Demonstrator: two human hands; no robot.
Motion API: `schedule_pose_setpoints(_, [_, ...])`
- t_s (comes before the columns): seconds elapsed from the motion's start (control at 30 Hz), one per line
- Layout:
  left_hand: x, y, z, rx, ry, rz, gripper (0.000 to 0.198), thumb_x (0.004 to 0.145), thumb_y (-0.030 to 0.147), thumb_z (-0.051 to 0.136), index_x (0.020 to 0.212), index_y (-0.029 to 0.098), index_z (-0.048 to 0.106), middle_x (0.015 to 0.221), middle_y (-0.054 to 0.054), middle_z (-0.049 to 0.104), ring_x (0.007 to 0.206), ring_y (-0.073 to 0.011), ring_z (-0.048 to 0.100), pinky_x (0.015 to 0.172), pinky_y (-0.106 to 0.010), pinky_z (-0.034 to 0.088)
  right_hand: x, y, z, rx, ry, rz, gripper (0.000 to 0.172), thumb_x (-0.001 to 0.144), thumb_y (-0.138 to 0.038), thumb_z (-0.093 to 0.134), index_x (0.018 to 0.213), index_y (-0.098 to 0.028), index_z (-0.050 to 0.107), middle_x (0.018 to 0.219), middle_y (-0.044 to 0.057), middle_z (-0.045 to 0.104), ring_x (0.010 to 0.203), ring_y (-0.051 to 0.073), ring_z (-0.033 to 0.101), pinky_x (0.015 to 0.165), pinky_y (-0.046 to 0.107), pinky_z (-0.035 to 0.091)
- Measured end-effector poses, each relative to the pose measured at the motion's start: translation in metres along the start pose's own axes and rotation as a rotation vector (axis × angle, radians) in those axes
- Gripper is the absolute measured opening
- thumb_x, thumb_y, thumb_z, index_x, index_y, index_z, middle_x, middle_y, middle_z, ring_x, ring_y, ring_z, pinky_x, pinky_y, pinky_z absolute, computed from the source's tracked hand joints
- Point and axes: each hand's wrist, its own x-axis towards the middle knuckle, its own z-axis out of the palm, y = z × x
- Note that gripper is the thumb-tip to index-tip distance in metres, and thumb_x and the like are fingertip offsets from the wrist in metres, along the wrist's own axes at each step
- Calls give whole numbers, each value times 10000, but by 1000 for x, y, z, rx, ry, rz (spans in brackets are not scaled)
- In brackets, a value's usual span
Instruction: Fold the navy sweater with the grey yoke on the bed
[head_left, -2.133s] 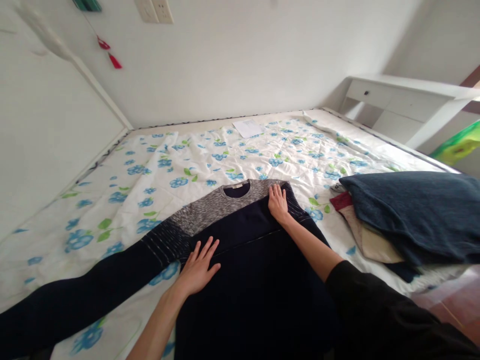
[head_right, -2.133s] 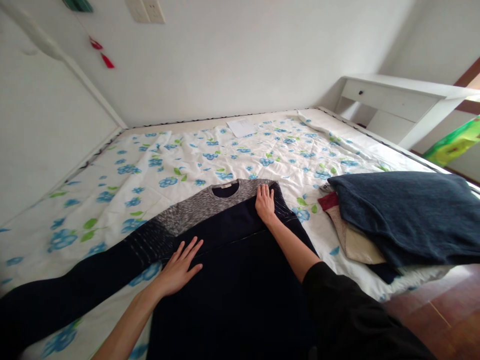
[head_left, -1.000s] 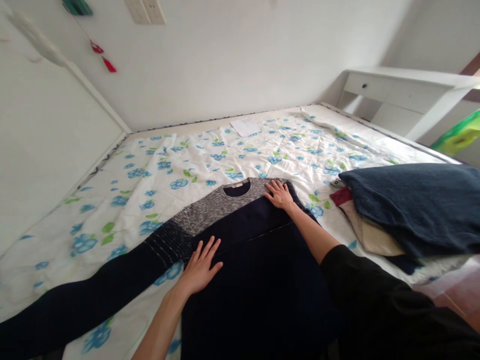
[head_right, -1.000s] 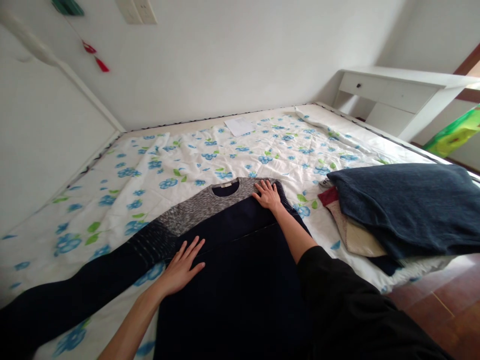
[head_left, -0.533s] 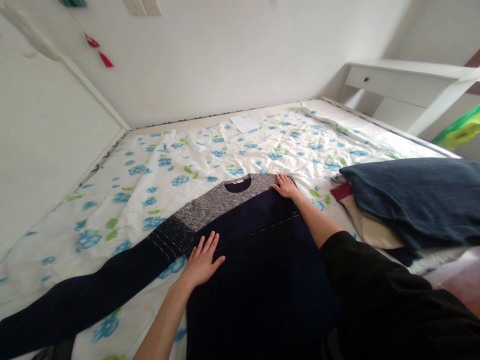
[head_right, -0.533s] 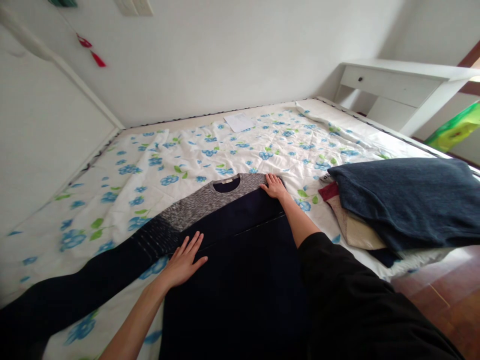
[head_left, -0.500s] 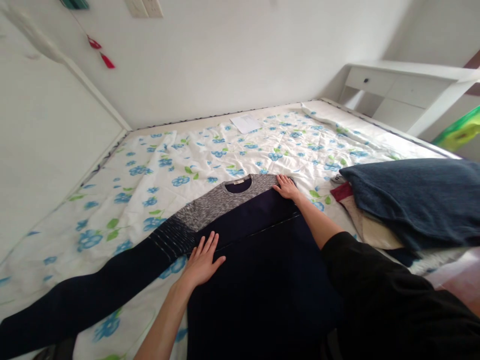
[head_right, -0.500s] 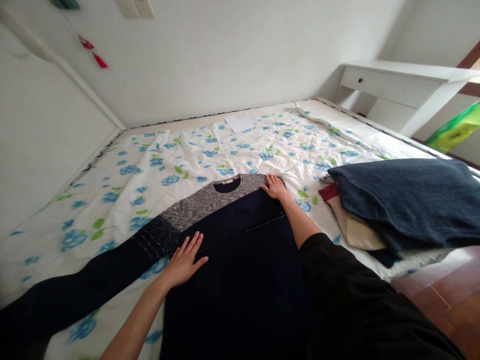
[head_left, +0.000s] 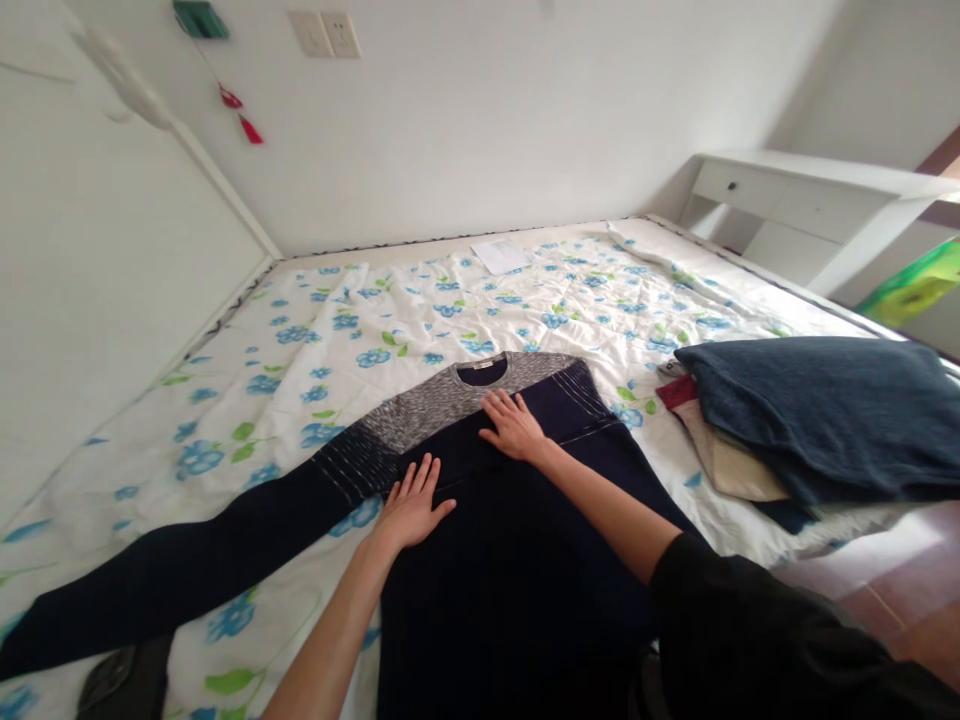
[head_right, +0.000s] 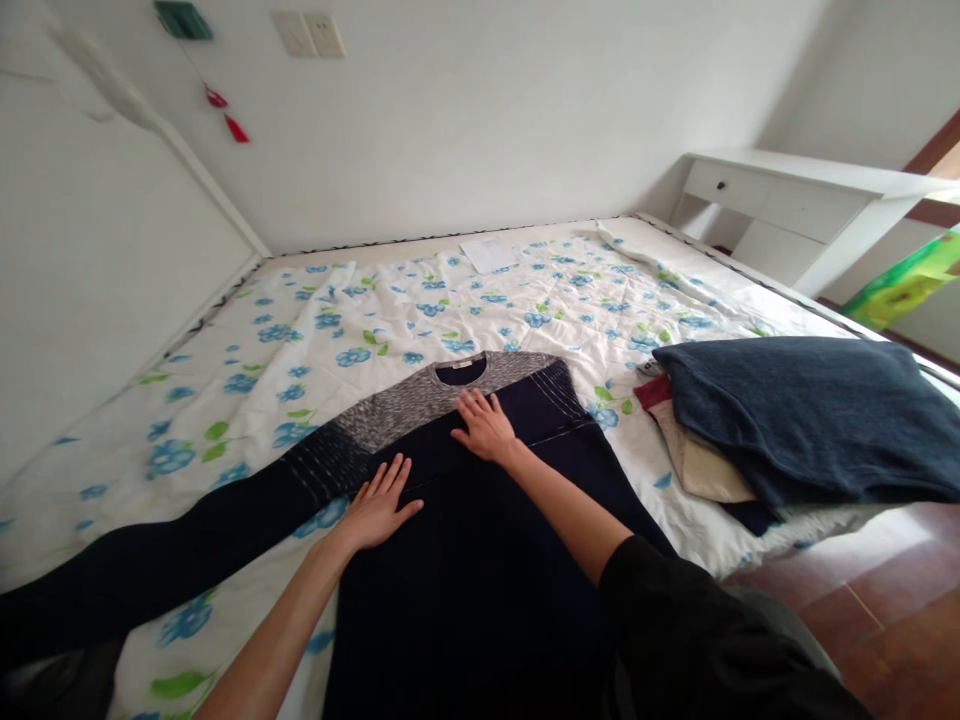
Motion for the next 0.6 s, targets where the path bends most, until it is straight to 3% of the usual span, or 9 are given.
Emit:
schedule_pose_setpoints(0.1, [1,-2,1,-1,4,10,965,1094,655,399,1898,199,123,1942,-99,-21,1822,-397,83,1426,-628,260,-20,-5,11,20,-43,-3,772,1173,-717,363,1852,-350,395,1927,-16,273,1805,333,210,1471,535,154])
schedule_pose_setpoints(0.4, [4,-7,5,-11,32,24,975,1082,705,408,1898,234,158,1952,-105,58,1821,-402,121,1413,-613,279,-63,135,-31,-57,-89,354,798,1195,-704,329,1888,-312,291,1960,31,183,1820,338,135,1468,574,125])
schedule_pose_setpoints(0.6, [0,-4,0,-12,15,14,982,1080,657,437,1898,205,135,1944,-114,-1,1819,-406,112,1419,-618,274,-76,173,-36,-68,-128,473,829,1203,-675,276,1903,-236,214,1964,90,138,1822,329,129,1457,598,150])
